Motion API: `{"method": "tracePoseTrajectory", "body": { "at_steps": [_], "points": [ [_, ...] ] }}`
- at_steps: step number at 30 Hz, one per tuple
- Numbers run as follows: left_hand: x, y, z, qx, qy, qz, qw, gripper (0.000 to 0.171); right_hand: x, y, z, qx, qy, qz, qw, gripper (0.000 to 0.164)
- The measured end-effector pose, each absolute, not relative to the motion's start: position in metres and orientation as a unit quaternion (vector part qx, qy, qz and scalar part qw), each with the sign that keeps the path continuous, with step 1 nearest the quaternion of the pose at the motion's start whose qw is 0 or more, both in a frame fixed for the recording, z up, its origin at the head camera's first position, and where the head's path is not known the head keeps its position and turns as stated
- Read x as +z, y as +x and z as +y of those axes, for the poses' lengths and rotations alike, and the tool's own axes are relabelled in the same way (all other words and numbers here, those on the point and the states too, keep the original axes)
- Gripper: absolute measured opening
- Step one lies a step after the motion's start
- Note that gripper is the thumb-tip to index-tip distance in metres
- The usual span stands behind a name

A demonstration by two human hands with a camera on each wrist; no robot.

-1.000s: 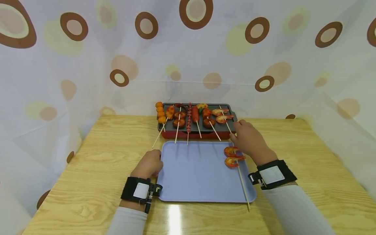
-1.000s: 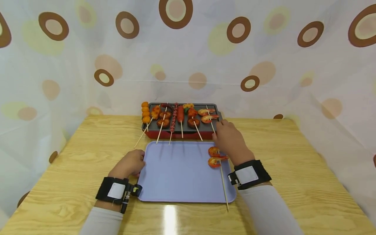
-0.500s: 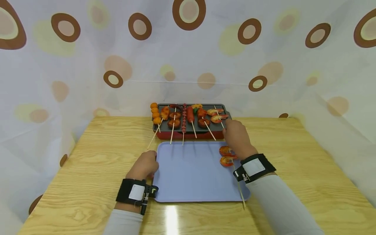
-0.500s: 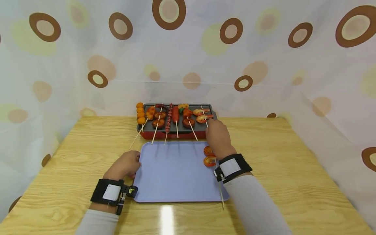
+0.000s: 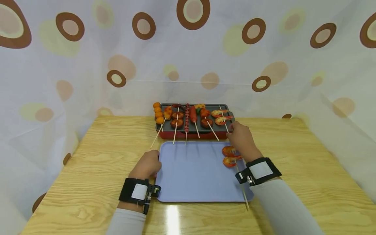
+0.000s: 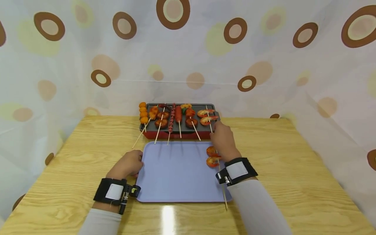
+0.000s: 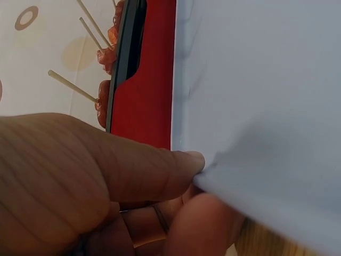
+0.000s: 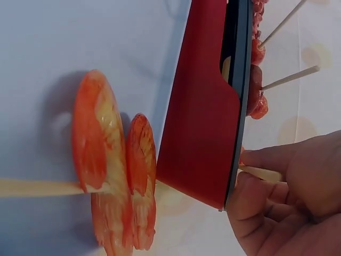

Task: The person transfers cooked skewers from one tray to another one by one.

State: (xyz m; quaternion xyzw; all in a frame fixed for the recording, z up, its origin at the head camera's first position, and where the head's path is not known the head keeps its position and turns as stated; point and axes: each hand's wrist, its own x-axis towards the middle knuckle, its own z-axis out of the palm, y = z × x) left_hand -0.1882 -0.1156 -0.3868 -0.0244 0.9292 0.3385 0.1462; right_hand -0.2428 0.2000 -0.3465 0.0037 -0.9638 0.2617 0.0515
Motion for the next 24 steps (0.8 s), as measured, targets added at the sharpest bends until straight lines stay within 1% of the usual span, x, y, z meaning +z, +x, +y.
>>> {"method": "tracePoseTrajectory", "body": {
  "at_steps": [4, 12, 18, 24],
  "points": [
    [-0.3864, -0.1880, -0.1152, 0.338, -0.028, 0.929, 0.150, 0.034, -0.3489, -0.2416, 0.2017, 0.271, -0.007, -0.962, 0.031, 0.028],
    [-0.3868, -0.1884, -0.1154, 0.337, -0.027, 0.930, 0.146, 0.033, -0.3474, -0.2382, 0.2016, 0.256, 0.004, -0.967, 0.009, 0.014],
    [-0.3846, -0.1892, -0.1152, 0.335, -0.031, 0.930, 0.149, 0.030, -0.3434, -0.2393, 0.2012, 0.250, 0.007, -0.968, -0.021, 0.014],
    [-0.3839, -0.1886, -0.1142, 0.336, -0.041, 0.928, 0.155, 0.031, -0.3433, -0.2410, 0.2029, 0.243, 0.002, -0.968, -0.056, 0.015]
  ]
}}
